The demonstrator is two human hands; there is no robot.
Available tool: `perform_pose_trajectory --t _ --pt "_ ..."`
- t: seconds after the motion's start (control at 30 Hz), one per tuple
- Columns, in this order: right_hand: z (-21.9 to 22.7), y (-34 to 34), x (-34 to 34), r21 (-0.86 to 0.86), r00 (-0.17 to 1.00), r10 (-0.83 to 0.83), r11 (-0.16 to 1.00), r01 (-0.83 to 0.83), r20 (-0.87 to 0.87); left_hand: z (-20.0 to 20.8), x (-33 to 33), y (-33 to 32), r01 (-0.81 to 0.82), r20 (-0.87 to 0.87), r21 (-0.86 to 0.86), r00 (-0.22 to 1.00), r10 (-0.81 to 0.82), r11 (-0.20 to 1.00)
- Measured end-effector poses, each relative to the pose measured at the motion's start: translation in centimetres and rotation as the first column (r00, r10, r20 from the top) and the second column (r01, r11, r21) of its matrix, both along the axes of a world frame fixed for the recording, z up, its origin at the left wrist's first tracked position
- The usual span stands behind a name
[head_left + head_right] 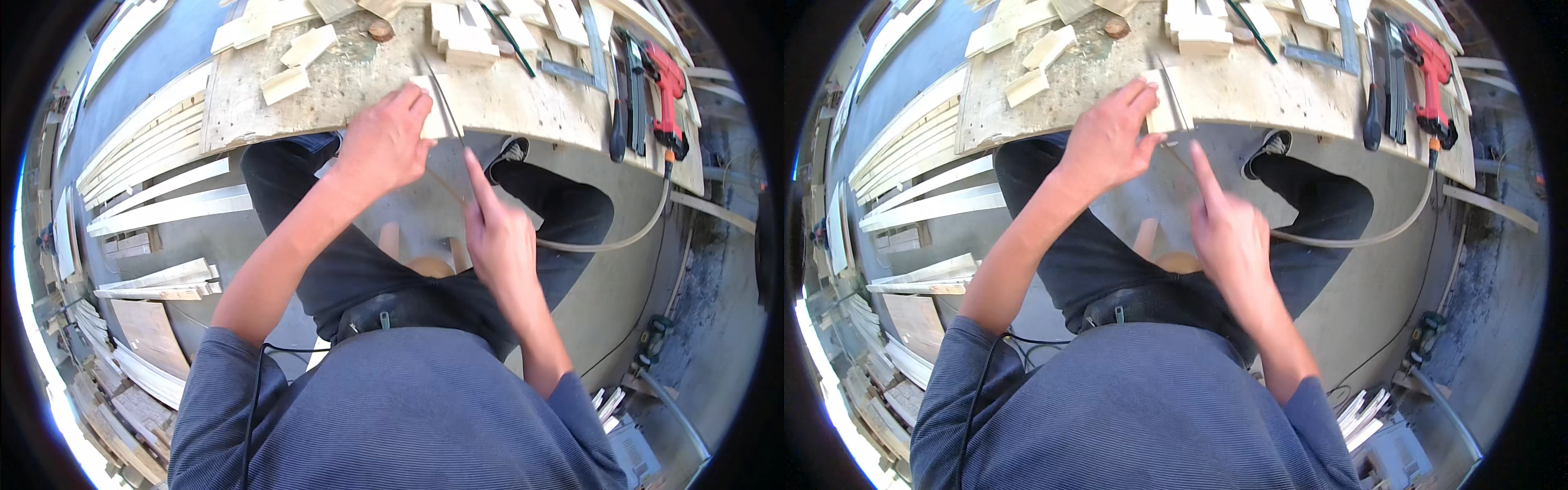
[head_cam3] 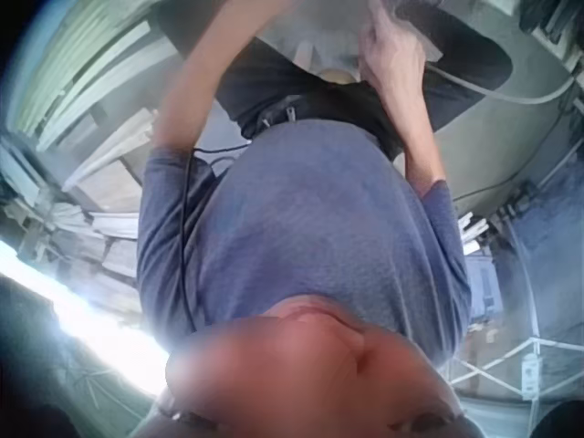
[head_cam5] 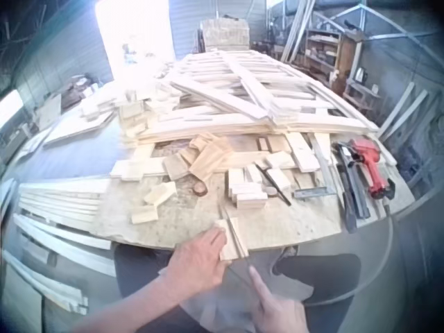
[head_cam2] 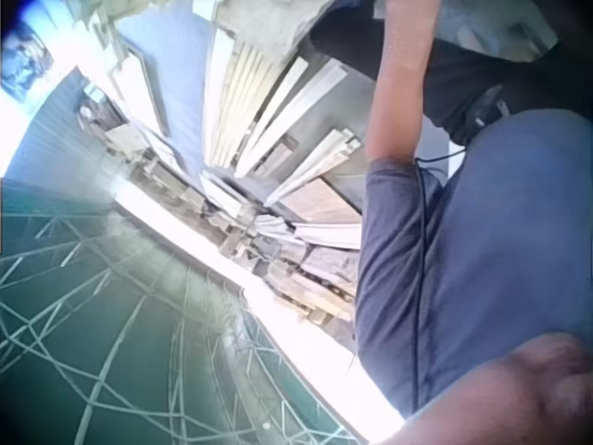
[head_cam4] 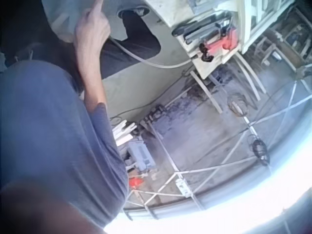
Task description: The person uses a hand file to smooth the edges of small wooden blocks on a workbench. They repeatedly pick up blocks, file their edges, and place them back on the table among other pieces.
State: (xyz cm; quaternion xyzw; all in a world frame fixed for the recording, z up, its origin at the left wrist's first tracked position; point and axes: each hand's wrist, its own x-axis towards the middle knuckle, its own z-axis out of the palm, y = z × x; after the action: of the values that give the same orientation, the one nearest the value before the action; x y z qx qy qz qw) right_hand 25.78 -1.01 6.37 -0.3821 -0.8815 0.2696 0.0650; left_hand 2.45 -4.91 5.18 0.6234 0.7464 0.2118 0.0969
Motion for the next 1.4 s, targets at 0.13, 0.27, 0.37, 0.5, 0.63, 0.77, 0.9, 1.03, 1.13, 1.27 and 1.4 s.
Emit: perform_pose_trajectory --t 0.13,0.27,0.37,0.5,0.63,0.77,0.9,1.03,1.13,1.27,1.4 --pt "1.6 -1.5 3.2 -0.039 1.000 -0.026 0.999 0.025 -0.013 -0.1 0.0 0.8 0.067 0.009 0.078 0.998 -0.068 0.995" --pt "-0.2 1.5 -1.4 0.035 1.000 -0.013 0.999 0.013 -0.004 0.0 -0.4 0.8 0.059 0.002 0.057 0.998 -0.059 0.997" --pt "0.2 -0.3 0.8 0.012 1.000 -0.014 1.000 0.014 0.001 0.5 0.1 0.4 0.008 -0.011 -0.011 1.000 -0.009 1.000" --pt "1.5 -0.9 2.7 -0.008 1.000 -0.015 1.000 0.015 -0.014 -0.2 -0.3 0.9 0.039 -0.023 0.077 0.999 -0.038 0.996" --pt "-0.4 1.6 -1.6 0.059 1.000 -0.017 0.998 0.017 0.007 -0.4 -0.2 0.9 0.047 -0.011 0.060 0.999 -0.046 0.997" --pt "1.0 -1.7 2.6 -0.060 0.999 -0.049 0.997 0.051 0.023 -0.1 0.3 0.4 0.012 -0.024 0.035 1.000 -0.012 0.999" --pt "0.4 0.1 0.6 0.037 1.000 -0.002 0.999 0.002 -0.008 -0.4 -0.5 0.7 0.081 -0.002 0.109 0.997 -0.082 0.991" --pt "0.1 0.8 -1.9 0.028 1.000 -0.002 1.000 0.002 0.004 -0.4 -0.3 0.0 0.031 -0.012 0.050 0.999 -0.030 0.998" --pt "2.2 -1.6 2.4 -0.079 0.999 -0.030 0.996 0.028 -0.026 -0.1 0.0 0.5 0.020 0.016 0.046 1.000 -0.021 0.999" --pt "1.7 -0.1 0.0 -0.010 0.996 0.004 1.000 -0.003 0.087 -0.6 0.0 0.7 0.074 -0.002 0.096 0.997 -0.074 0.993" --pt "0.0 1.1 -1.2 0.017 0.999 -0.032 0.999 0.033 -0.019 0.0 -0.1 0.0 0.026 0.013 0.001 1.000 -0.026 1.000"
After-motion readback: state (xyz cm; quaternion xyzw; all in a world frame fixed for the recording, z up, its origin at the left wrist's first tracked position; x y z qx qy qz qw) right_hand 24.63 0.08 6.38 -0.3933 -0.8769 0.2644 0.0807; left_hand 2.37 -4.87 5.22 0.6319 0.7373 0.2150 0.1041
